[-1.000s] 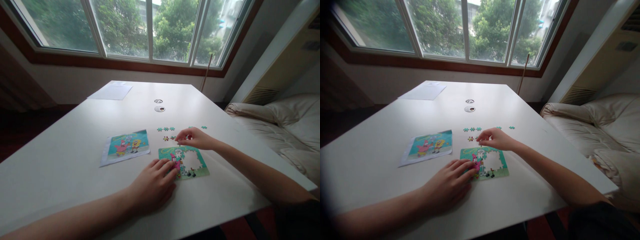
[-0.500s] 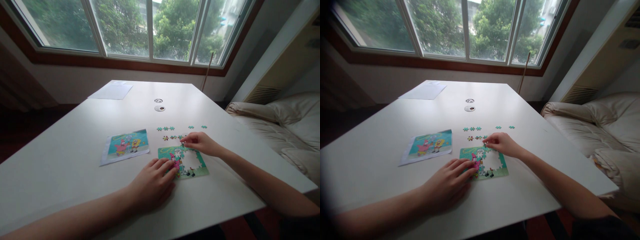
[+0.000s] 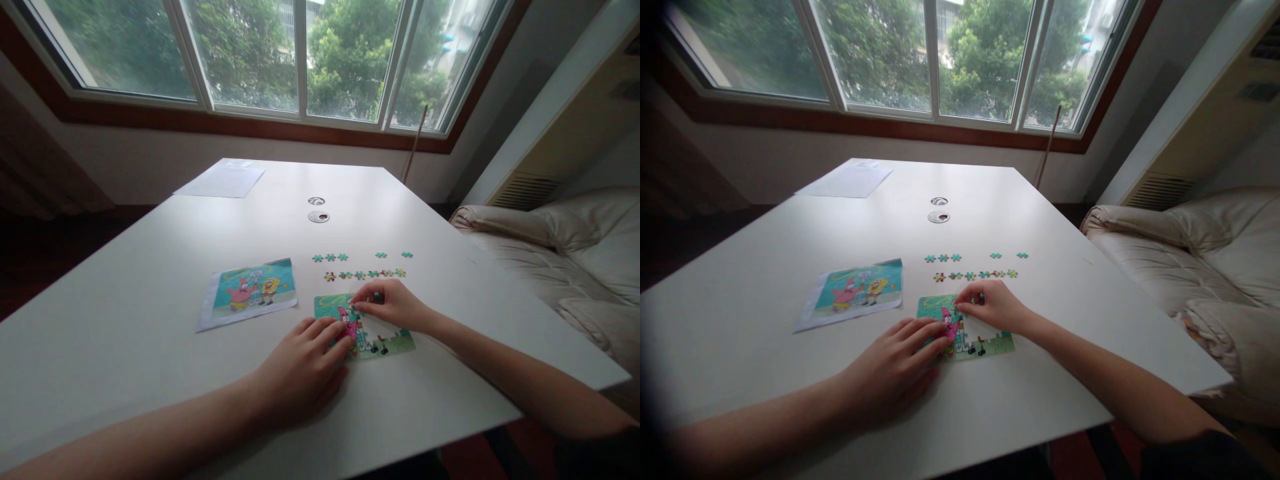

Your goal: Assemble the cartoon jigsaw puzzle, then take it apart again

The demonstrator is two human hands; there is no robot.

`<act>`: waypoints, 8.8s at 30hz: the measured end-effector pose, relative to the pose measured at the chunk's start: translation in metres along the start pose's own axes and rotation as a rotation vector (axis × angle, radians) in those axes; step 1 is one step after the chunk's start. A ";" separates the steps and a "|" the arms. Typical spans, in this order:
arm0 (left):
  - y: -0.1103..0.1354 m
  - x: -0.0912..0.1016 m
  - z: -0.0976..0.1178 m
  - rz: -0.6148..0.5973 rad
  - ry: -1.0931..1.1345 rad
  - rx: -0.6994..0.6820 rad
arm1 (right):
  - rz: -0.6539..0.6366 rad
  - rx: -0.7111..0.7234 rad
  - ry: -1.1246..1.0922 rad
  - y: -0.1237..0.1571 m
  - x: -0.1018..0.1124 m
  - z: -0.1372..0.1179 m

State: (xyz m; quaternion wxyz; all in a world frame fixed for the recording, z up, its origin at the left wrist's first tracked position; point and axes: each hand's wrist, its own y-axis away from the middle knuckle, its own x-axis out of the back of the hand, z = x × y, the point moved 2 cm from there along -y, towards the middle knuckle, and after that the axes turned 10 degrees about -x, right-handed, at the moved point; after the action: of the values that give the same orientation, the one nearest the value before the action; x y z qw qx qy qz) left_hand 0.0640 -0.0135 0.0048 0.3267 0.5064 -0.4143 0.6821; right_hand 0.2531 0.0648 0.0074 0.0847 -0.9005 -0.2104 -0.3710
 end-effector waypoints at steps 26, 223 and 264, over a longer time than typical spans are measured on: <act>-0.002 0.003 -0.003 0.031 0.022 0.082 | 0.149 0.139 0.222 0.001 0.019 -0.005; -0.011 0.000 -0.013 0.099 -0.054 -0.057 | 0.050 0.307 0.399 0.014 0.018 -0.004; -0.012 -0.001 -0.011 0.111 -0.111 -0.123 | -0.289 0.154 -0.010 0.020 0.021 -0.007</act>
State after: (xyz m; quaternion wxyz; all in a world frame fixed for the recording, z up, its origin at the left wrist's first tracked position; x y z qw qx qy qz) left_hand 0.0702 0.0015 0.0046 0.2953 0.4987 -0.5003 0.6433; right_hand 0.2705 0.0515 0.0274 0.0981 -0.8535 -0.3661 -0.3576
